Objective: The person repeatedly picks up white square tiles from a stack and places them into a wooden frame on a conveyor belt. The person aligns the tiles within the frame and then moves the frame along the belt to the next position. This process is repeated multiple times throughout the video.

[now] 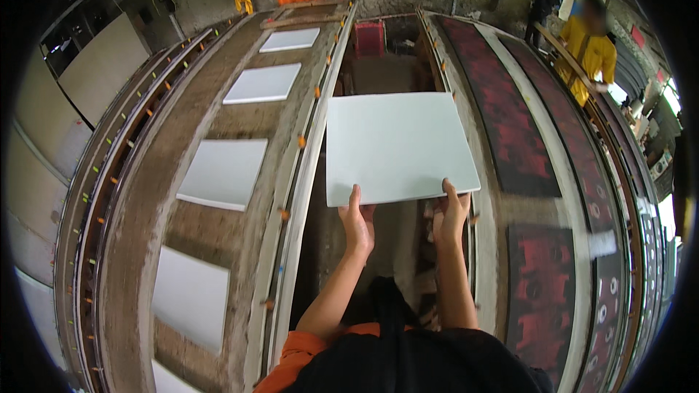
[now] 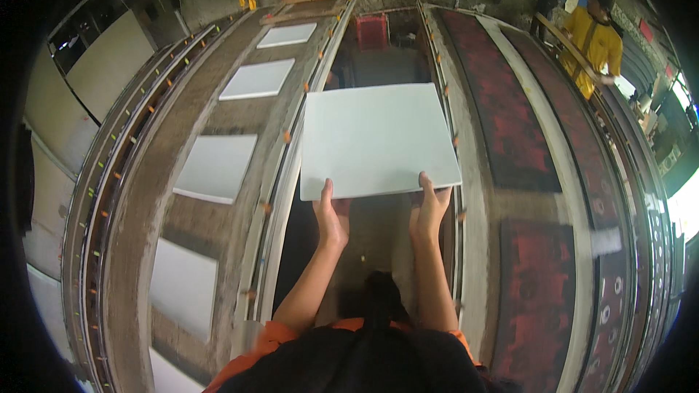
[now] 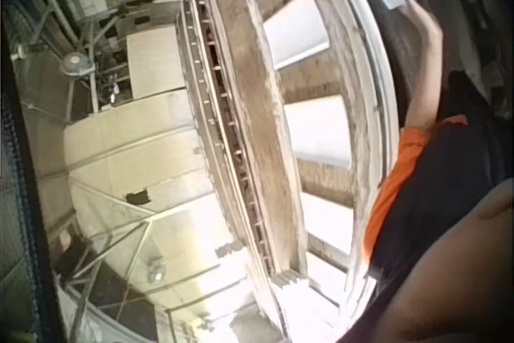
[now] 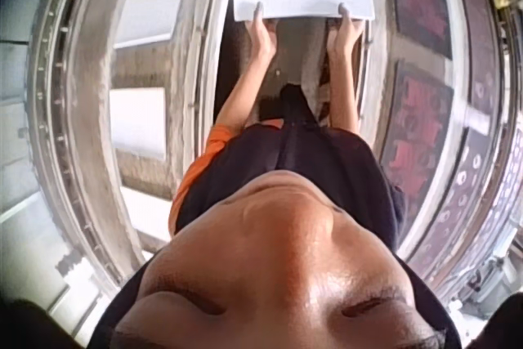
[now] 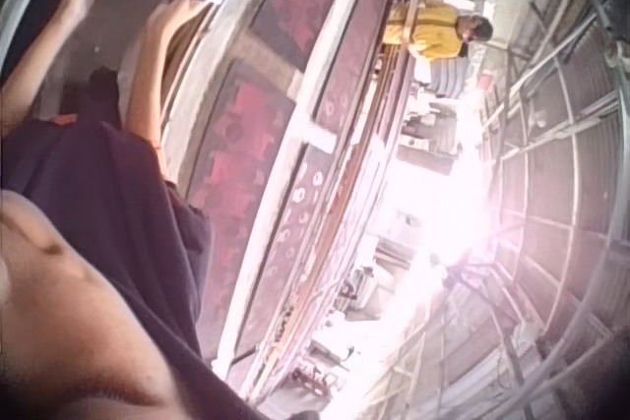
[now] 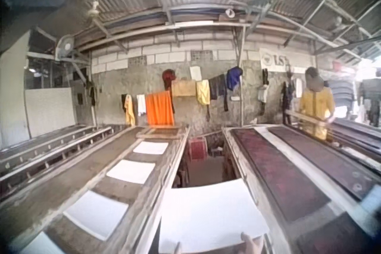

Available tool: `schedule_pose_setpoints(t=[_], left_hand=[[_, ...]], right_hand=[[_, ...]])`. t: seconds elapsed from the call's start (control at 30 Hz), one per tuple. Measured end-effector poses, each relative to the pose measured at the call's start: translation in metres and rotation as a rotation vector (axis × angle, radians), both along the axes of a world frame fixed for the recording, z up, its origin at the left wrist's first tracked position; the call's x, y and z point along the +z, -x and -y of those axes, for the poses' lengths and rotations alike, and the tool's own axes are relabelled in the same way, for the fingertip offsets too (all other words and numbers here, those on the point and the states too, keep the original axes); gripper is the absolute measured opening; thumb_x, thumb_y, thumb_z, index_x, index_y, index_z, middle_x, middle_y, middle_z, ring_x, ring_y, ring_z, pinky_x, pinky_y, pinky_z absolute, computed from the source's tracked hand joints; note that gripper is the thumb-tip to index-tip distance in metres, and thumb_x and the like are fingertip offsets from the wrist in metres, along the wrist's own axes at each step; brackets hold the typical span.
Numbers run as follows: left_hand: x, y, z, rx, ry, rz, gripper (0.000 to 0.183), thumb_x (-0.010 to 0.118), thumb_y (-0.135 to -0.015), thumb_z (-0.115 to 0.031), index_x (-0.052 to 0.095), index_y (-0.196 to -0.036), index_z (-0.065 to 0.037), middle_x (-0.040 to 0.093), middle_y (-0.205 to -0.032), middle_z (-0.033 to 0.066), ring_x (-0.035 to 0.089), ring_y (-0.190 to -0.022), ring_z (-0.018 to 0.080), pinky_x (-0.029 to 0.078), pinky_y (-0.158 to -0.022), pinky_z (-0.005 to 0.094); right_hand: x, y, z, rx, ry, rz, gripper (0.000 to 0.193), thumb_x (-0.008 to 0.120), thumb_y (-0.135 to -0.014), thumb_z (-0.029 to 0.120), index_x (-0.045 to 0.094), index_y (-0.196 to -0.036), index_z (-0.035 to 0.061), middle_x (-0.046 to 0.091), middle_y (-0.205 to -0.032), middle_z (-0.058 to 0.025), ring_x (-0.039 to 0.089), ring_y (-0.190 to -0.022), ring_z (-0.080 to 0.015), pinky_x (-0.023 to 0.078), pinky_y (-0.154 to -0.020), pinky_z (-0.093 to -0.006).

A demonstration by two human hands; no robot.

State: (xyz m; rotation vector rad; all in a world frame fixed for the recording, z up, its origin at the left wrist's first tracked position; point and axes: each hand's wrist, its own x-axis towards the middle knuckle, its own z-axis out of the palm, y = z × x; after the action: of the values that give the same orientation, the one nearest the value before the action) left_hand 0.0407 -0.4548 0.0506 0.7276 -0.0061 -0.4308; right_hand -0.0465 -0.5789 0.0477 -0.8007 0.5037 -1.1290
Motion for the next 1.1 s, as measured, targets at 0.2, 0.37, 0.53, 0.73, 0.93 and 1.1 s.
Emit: schedule_pose_setpoints(t=[0.2,0.37,0.53,0.73,0.93,1.1], left_hand=[[0.003,-0.093,0.114,-0.012,-0.011,0.071,0.041,0.061,-0.084,-0.014,0.041,-0.12,-0.012,0.048,-0.11,0.0017,0.049,-0.098,0.0112,0.044,-0.079,0.0278],[0.017,-0.156,0.174,-0.099,-0.144,0.132,0.058,0.06,-0.084,-0.01,0.023,-0.129,-0.012,0.045,-0.116,0.0054,0.049,-0.101,0.0136,0.046,-0.084,0.0343],[0.024,-0.234,0.229,-0.034,-0.077,0.072,0.073,0.058,-0.084,-0.01,0.008,-0.137,-0.016,0.029,-0.131,0.0091,0.04,-0.115,0.0199,0.042,-0.089,0.0403],[0.007,-0.36,0.315,0.14,-0.022,0.165,0.082,0.055,-0.086,-0.012,-0.005,-0.142,-0.014,0.01,-0.145,0.0111,0.017,-0.131,0.0257,0.022,-0.104,0.0433],[0.02,-0.467,0.39,0.264,-0.185,0.261,0.076,0.048,-0.091,-0.02,-0.008,-0.141,-0.009,0.009,-0.145,0.0156,0.02,-0.131,0.0276,0.019,-0.106,0.0415],[0.021,-0.543,0.448,0.332,-0.342,0.297,0.073,0.045,-0.093,-0.021,-0.009,-0.14,-0.007,0.011,-0.143,0.0176,0.017,-0.132,0.0276,0.021,-0.105,0.0411]], right_hand=[[0.02,-0.098,0.094,0.024,-0.13,-0.03,0.051,0.055,-0.084,0.0,0.032,-0.129,0.0047,0.045,-0.119,-0.0068,0.045,-0.106,-0.016,0.038,-0.087,-0.0309],[0.023,-0.173,0.144,0.031,-0.157,-0.018,0.051,0.055,-0.084,0.001,0.032,-0.129,0.0048,0.042,-0.12,-0.0065,0.043,-0.108,-0.0165,0.036,-0.089,-0.0332],[0.022,-0.252,0.193,0.104,-0.138,-0.021,0.047,0.059,-0.082,0.006,0.037,-0.124,0.0073,0.047,-0.114,-0.0048,0.046,-0.103,-0.0153,0.037,-0.084,-0.0341],[0.021,-0.355,0.271,0.207,-0.139,-0.077,0.041,0.061,-0.082,0.012,0.042,-0.118,0.0146,0.048,-0.112,0.0003,0.046,-0.1,-0.014,0.034,-0.076,-0.0334],[0.051,-0.444,0.348,0.198,-0.071,-0.084,0.051,0.058,-0.083,0.01,0.034,-0.128,0.0131,0.047,-0.116,-0.0008,0.046,-0.102,-0.014,0.036,-0.079,-0.0361],[0.067,-0.511,0.412,0.236,0.12,-0.204,0.054,0.058,-0.083,0.012,0.032,-0.131,0.0052,0.051,-0.113,-0.006,0.05,-0.102,-0.0142,0.041,-0.078,-0.0281]])
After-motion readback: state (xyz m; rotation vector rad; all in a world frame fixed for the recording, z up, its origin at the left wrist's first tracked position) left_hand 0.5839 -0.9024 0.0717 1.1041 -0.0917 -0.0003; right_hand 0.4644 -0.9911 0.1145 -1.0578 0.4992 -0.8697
